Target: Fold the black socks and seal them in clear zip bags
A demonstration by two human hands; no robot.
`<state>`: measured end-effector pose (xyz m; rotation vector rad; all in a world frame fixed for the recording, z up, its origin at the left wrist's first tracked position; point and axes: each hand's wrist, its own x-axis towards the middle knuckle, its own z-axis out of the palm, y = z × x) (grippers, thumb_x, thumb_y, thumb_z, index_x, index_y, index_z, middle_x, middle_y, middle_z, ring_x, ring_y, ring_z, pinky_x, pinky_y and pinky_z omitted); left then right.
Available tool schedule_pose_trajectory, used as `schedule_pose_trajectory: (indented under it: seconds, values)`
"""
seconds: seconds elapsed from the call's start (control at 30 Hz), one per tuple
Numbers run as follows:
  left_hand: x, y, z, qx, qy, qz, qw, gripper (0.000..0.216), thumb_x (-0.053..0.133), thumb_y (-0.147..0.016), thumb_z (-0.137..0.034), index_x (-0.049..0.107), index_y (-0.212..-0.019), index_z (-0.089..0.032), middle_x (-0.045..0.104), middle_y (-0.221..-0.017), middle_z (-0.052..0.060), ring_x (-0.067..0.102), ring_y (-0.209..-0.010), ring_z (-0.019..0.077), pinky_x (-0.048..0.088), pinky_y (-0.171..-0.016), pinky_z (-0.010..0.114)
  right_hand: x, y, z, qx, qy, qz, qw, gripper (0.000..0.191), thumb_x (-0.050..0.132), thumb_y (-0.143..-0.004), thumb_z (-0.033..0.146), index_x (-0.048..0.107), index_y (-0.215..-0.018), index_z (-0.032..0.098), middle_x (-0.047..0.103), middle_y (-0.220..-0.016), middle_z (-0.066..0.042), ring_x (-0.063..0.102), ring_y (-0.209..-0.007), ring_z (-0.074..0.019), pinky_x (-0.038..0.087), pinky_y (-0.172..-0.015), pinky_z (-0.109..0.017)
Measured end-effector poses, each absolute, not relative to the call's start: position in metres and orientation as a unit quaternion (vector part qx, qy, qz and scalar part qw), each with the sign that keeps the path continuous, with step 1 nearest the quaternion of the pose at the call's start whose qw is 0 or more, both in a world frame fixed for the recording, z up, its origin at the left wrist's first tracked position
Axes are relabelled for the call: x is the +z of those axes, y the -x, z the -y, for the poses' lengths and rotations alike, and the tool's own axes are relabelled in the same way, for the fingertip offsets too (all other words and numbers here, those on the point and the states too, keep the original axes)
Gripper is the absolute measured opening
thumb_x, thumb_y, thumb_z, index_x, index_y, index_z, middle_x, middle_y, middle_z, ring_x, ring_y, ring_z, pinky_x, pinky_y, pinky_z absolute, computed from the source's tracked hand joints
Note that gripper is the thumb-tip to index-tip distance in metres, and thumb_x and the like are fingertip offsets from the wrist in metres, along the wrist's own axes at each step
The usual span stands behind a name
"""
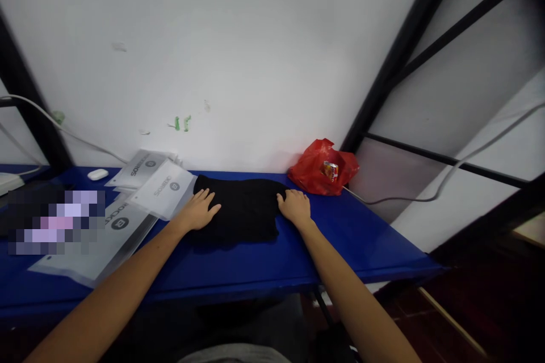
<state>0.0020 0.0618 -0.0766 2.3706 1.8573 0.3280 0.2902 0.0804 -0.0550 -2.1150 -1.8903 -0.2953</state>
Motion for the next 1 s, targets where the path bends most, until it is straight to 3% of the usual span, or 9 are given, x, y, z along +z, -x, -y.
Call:
schedule_pose_trajectory:
  seconds: [0.13, 0.23, 0.43, 0.77, 0.9, 1.0]
  values:
    - [-0.076, -0.002, -0.061, 0.110, -0.782, -0.611, 0.063, 0.068, 0.023, -0.088, -0.054, 0.034, -0.139, -0.011, 0.026, -0.148, 0.014, 0.019, -0.137, 0.0267, 0.020, -0.109, 0.040, -0.058, -0.288, -0.083, -0.128, 0.692, 0.689, 0.174, 0.038, 0.043, -0.086, 0.026, 0.056, -0.116, 0.007, 0.053, -0.127, -0.019, 0.045, -0.120, -0.0280, 0.031, -0.101, -0.041]
    - [-0.074, -0.002, -0.059, 0.109, -0.785, -0.606, 0.065, 0.068, 0.023, -0.088, -0.052, 0.033, -0.139, -0.008, 0.025, -0.148, 0.016, 0.019, -0.138, 0.0272, 0.018, -0.110, 0.040, -0.065, -0.289, -0.089, -0.093, 0.629, 0.751, 0.178, 0.044, 0.040, -0.089, 0.029, 0.048, -0.128, 0.010, 0.043, -0.138, -0.016, 0.037, -0.129, -0.0241, 0.027, -0.106, -0.038]
    - [-0.072, -0.003, -0.057, 0.112, -0.795, -0.589, 0.089, 0.069, 0.021, -0.088, -0.055, 0.031, -0.140, -0.010, 0.022, -0.149, 0.014, 0.015, -0.138, 0.0259, 0.016, -0.111, 0.040, -0.081, -0.296, -0.103, -0.001, 0.645, 0.750, 0.145, 0.056, 0.030, -0.093, 0.045, 0.043, -0.132, 0.008, 0.036, -0.143, -0.019, 0.028, -0.135, -0.0278, 0.024, -0.108, -0.043]
    - [-0.071, -0.005, -0.056, 0.072, -0.787, -0.604, 0.102, 0.077, 0.020, -0.086, -0.063, 0.023, -0.143, -0.011, 0.012, -0.151, 0.015, 0.007, -0.139, 0.0290, 0.014, -0.110, 0.045, -0.081, -0.299, -0.104, 0.036, 0.650, 0.746, 0.144, 0.057, 0.032, -0.092, 0.046, 0.042, -0.133, 0.008, 0.034, -0.143, -0.019, 0.024, -0.136, -0.0272, 0.023, -0.108, -0.043]
    - [-0.061, -0.009, -0.050, 0.086, -0.792, -0.601, 0.060, 0.070, 0.027, -0.087, -0.057, 0.030, -0.140, -0.011, 0.018, -0.150, 0.016, 0.015, -0.138, 0.0303, 0.018, -0.109, 0.046, -0.071, -0.297, -0.096, 0.013, 0.638, 0.741, 0.209, 0.049, 0.038, -0.092, 0.039, 0.046, -0.130, 0.010, 0.042, -0.139, -0.017, 0.033, -0.132, -0.0247, 0.025, -0.108, -0.044]
    - [-0.044, -0.017, -0.034, 0.131, -0.811, -0.569, -0.022, 0.056, 0.032, -0.090, -0.046, 0.041, -0.133, -0.011, 0.035, -0.144, 0.015, 0.031, -0.132, 0.0292, 0.025, -0.106, 0.042, -0.054, -0.285, -0.077, -0.034, 0.594, 0.744, 0.303, 0.038, 0.044, -0.089, 0.033, 0.056, -0.120, 0.015, 0.049, -0.134, -0.014, 0.040, -0.127, -0.0226, 0.029, -0.106, -0.042]
